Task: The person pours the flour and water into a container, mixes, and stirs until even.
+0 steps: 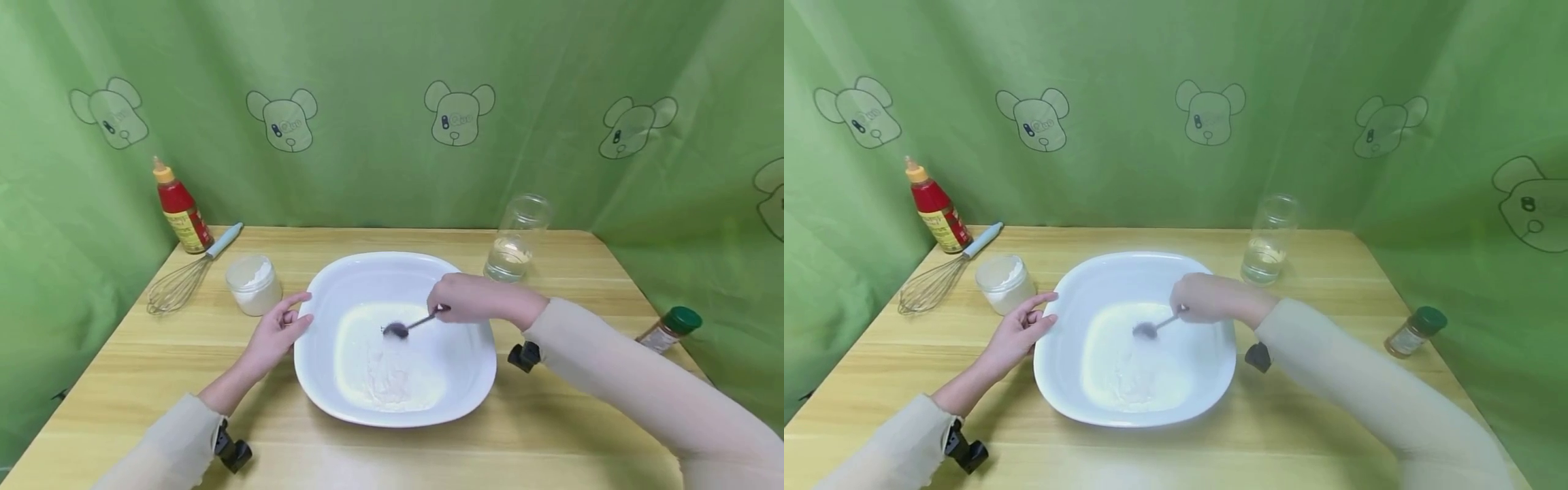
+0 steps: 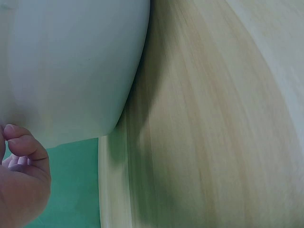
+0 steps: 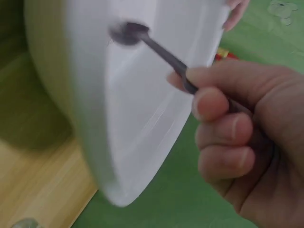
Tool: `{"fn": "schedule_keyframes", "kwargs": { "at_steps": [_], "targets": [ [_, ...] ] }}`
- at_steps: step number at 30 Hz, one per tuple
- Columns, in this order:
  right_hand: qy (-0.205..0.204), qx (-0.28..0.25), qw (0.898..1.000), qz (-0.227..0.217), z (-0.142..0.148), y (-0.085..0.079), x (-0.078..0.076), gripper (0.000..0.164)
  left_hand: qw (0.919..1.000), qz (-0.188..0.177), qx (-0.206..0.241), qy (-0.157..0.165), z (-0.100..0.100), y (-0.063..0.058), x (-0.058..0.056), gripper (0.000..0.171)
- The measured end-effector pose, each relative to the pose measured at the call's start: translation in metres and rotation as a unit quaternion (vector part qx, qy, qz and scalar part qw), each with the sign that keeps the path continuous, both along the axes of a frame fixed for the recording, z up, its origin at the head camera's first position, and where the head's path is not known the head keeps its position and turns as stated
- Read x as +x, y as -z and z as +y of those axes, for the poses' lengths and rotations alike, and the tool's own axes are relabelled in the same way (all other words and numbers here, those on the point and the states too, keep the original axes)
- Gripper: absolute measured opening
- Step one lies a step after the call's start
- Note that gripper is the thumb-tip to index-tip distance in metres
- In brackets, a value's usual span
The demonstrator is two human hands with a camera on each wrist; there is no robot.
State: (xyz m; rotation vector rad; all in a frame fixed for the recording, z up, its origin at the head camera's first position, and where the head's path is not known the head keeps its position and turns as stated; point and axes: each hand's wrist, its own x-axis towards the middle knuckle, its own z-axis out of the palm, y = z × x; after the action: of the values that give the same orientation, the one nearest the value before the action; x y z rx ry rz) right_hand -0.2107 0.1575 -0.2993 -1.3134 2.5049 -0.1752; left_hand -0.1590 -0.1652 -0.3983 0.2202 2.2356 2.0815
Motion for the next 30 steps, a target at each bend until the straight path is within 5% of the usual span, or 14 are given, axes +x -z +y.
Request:
{"fn": "schedule_keyframes", "kwargs": {
  "at_steps": [3, 5, 13, 20, 27, 30],
  "targets": [
    [0.025, 0.004, 0.997, 0.068, 0.004, 0.003, -0.009, 0.014, 0.9999, -0.007, 0.007, 0.003, 0.0, 0.0, 0.0, 0.044],
    [0.04, 0.016, 0.996, 0.075, 0.008, 0.003, -0.012, 0.017, 0.9999, -0.01, 0.009, 0.005, 0.001, 0.0, 0.0, 0.045],
    [0.046, 0.034, 0.995, -0.078, 0.014, -0.008, 0.0, 0.013, 1.0, -0.002, -0.003, -0.002, 0.001, 0.0, -0.001, 0.043],
    [0.07, 0.015, 0.997, 0.03, 0.019, -0.007, -0.009, 0.016, 1.0, -0.002, 0.0, -0.003, 0.0, 0.001, -0.001, 0.043],
    [0.057, 0.026, 0.991, -0.118, 0.012, -0.002, -0.003, 0.013, 1.0, -0.001, -0.003, -0.003, 0.0, 0.001, -0.001, 0.043],
    [0.064, 0.014, 0.992, -0.107, 0.011, -0.005, -0.004, 0.013, 1.0, 0.002, -0.004, -0.003, -0.001, 0.001, -0.001, 0.043]
  ]
}}
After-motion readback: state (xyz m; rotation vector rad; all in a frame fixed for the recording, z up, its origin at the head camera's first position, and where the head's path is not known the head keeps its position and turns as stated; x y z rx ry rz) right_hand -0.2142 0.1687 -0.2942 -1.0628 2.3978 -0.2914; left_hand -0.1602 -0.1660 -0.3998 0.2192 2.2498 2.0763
